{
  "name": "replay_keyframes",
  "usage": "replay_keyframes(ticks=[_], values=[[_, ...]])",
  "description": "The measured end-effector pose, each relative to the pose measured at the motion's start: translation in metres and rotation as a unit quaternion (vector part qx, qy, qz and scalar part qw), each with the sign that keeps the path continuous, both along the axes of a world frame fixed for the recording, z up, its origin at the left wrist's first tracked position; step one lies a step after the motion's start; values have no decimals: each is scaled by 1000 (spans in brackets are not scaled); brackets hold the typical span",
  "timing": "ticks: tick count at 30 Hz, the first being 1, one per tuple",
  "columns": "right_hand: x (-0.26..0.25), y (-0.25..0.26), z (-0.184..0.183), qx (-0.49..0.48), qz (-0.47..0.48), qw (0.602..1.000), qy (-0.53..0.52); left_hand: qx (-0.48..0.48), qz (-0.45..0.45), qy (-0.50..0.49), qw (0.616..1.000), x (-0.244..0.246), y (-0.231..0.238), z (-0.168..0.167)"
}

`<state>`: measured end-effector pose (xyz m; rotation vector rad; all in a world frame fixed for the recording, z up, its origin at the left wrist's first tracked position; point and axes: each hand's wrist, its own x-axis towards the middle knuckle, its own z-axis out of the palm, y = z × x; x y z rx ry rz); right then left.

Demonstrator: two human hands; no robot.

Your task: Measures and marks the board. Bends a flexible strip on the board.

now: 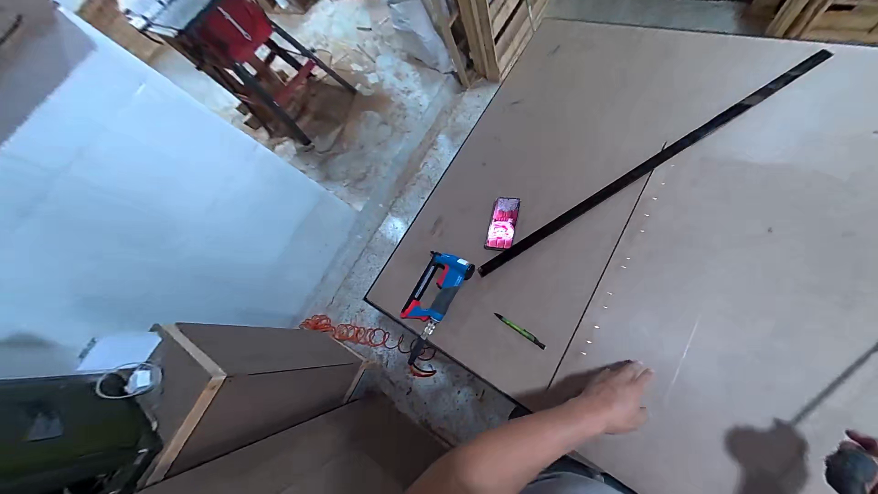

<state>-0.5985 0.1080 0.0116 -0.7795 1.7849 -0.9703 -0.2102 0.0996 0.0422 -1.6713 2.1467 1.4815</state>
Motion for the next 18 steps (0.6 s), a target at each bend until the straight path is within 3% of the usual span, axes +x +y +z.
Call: replay_keyframes(ticks=[3,9,12,15,18], values=[[64,-20,2,12,-32,999,5,-26,82,1,996,105,42,11],[150,-39,6,35,15,999,6,-60,221,-163,960,276,111,6],[181,-42,-9,50,51,997,10,-113,291,-204,928,306,120,-1],[211,-40,-20,80,91,992,43,-152,323,-241,902,317,100,-10],[240,-41,-23,121,116,970,175,-146,295,-301,895,331,61,-27]])
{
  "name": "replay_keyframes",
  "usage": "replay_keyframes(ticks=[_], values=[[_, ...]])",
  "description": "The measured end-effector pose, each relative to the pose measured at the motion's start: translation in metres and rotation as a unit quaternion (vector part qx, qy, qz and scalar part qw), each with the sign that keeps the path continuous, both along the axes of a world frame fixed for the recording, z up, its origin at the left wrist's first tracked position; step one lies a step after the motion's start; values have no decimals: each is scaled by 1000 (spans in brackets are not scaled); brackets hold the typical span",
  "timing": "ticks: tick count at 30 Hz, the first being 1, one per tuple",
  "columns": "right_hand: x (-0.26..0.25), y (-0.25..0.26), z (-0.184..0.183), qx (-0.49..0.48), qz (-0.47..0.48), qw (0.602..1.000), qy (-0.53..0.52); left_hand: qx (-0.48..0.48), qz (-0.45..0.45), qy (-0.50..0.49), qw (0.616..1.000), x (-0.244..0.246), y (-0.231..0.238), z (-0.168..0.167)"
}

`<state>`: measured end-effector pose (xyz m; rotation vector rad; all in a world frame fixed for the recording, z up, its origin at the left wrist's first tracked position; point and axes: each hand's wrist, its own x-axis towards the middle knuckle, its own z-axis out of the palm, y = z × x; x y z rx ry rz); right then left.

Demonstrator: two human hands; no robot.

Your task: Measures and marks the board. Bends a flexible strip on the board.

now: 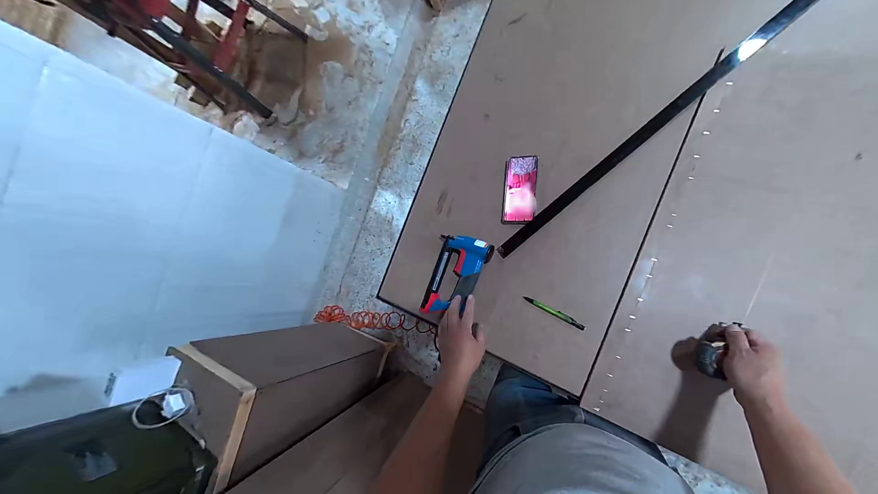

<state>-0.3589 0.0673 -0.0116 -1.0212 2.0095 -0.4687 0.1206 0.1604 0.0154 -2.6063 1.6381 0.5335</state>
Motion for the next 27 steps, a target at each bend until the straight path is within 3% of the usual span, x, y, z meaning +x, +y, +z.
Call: replay_keyframes(ticks=[5,16,21,24,27], values=[[27,-10,4,42,37,985,164,16,-69,-39,997,44,-55,-29],[42,-13,-7,41,-53,976,208,-8,-119,-9,993,122,-114,-36],[41,-13,-9,33,-63,977,199,-9,-86,-15,996,123,-139,-30],[42,-15,-9,35,-67,977,201,-91,-111,-2,990,112,-151,-17],[39,-14,-11,44,-61,975,210,-102,-133,90,982,89,-166,-6]])
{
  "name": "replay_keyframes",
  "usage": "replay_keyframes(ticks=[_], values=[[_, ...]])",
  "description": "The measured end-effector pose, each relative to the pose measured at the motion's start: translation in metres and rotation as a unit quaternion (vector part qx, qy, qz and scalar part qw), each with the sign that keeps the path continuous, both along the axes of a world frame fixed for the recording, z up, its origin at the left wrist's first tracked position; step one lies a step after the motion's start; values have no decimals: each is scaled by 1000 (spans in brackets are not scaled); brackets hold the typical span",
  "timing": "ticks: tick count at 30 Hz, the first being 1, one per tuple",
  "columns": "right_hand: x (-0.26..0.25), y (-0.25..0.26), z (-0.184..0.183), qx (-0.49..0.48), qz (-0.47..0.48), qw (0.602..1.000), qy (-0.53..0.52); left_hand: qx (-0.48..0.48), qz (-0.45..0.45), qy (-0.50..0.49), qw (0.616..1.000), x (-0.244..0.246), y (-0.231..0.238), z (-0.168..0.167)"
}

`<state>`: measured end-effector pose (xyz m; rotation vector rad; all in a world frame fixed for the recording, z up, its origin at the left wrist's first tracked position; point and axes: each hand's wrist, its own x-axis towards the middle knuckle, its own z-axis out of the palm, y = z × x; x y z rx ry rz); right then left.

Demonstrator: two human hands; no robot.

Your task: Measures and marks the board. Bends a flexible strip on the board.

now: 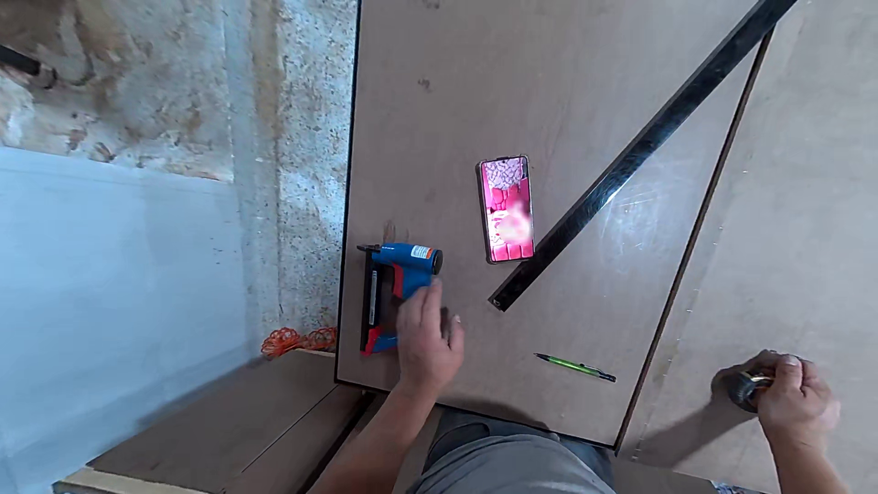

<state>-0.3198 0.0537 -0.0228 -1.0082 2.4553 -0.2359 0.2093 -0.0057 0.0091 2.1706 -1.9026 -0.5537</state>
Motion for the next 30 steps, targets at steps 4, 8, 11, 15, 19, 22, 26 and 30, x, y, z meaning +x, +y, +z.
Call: replay_keyframes(ticks=[4,8,11,15,19,22,26,30], values=[[-5,3,-5,4,4,1000,6,80,34,160,983,-32,-20,-15],[-5,2,-3,6,11,1000,11,-3,-15,184,983,-36,-18,-55],[-2,-1,-1,-1,15,1000,7,-63,-79,147,984,-30,-20,-66],[-4,2,-3,-13,13,1000,-2,-96,-117,83,985,-32,-16,-73],[-6,4,-6,-28,22,999,0,-116,-156,11,981,-41,4,-79],[-6,5,-7,-35,24,999,3,-133,-166,0,977,-44,5,-83],[-7,6,-7,-34,22,999,-6,-120,-168,0,978,-43,4,-82],[-12,9,-11,-34,22,999,-3,-108,-170,-1,980,-43,3,-82]])
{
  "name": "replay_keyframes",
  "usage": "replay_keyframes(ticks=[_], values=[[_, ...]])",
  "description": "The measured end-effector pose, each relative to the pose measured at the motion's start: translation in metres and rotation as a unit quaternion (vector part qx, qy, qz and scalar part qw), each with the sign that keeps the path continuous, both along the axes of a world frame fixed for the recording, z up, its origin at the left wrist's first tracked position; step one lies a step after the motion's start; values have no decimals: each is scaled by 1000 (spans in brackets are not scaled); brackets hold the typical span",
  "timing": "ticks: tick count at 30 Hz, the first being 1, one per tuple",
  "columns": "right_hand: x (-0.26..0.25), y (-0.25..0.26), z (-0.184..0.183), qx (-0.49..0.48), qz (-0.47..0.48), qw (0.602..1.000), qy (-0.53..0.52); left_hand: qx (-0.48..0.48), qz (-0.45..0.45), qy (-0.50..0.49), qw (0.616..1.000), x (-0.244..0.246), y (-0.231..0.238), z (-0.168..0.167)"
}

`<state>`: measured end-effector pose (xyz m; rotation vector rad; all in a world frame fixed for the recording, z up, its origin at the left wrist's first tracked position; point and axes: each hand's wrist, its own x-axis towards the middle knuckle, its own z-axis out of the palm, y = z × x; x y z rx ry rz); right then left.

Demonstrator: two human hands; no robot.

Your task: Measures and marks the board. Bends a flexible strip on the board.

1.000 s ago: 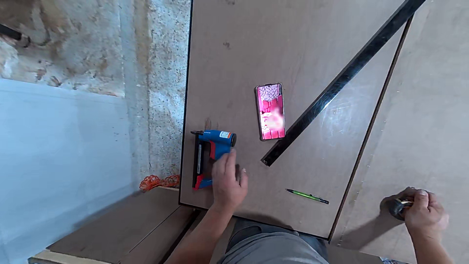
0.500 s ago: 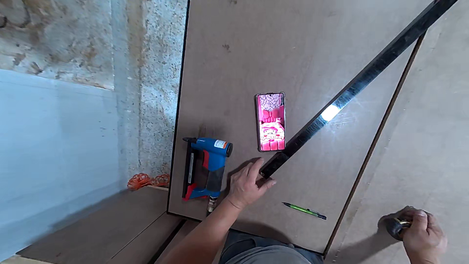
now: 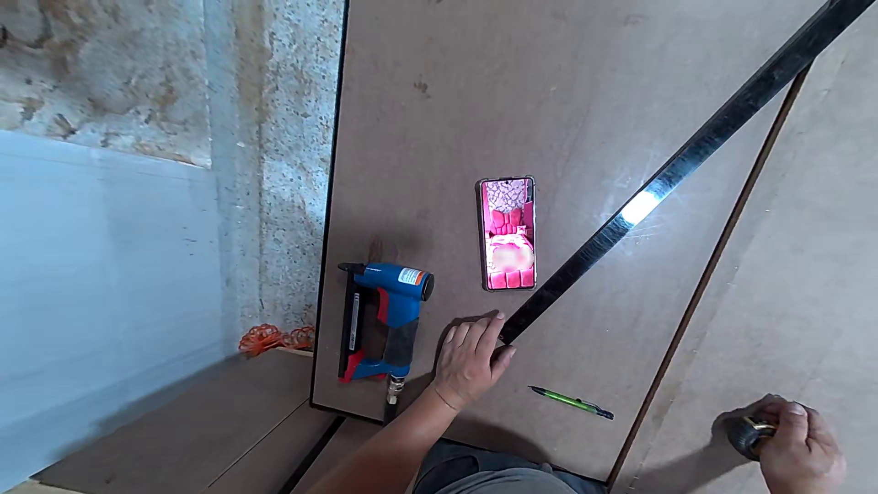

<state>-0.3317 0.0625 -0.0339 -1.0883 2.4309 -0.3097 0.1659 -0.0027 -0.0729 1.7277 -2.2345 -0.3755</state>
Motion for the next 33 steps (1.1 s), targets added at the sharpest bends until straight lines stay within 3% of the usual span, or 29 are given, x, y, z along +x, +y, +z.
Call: replay_keyframes(ticks=[33], values=[[2,-2,3,13,5,1000,14,-7,4,2,1000,0,1,-2]])
